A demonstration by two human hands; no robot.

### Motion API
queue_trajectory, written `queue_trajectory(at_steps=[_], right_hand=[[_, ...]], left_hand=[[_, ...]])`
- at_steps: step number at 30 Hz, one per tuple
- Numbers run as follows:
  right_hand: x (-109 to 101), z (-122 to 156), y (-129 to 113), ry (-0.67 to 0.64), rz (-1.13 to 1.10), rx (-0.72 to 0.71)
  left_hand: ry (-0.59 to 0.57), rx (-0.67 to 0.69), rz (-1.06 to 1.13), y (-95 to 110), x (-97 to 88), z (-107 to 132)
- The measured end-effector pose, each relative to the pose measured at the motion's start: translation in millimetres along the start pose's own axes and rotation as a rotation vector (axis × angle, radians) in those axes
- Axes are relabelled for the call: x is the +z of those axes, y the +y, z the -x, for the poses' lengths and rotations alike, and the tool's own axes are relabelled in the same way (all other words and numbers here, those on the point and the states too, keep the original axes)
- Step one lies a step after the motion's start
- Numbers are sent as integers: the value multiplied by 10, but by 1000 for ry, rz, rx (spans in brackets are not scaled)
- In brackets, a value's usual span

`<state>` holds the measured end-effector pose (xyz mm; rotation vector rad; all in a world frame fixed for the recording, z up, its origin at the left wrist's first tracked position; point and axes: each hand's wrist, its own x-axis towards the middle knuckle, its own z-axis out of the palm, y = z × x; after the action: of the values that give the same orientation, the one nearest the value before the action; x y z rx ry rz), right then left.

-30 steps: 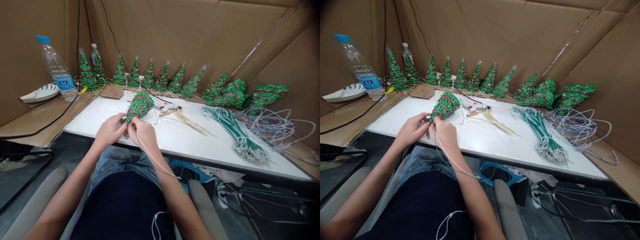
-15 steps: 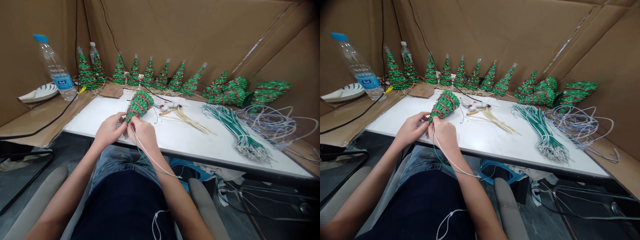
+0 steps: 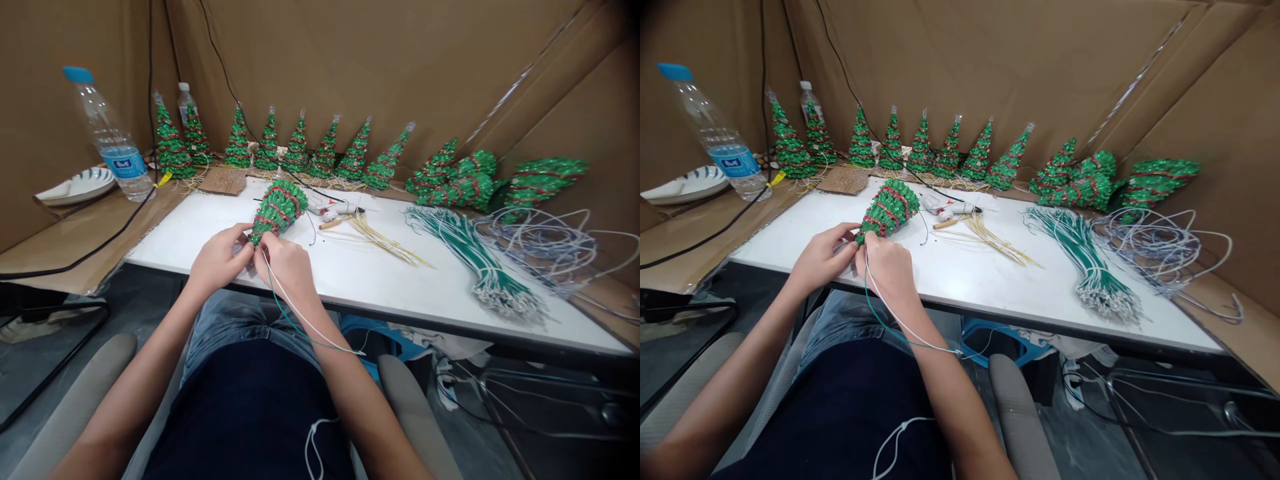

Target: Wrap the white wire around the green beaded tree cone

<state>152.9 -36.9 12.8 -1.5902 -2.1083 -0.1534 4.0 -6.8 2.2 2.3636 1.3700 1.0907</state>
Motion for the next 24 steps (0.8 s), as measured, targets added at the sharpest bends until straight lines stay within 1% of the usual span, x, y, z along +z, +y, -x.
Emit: queue_trajectory(at_steps=[9,17,24], right_hand=[[24,-3,6,8,-6,-6],[-16,6,-11,-35,-5,4],[-25,6,-20,-37,0,2]], left_hand=[[1,-2,-9,18,-9,2],[-1,-15,-24,38,-13,-1],[-6,-7,-36,42,-18,0]])
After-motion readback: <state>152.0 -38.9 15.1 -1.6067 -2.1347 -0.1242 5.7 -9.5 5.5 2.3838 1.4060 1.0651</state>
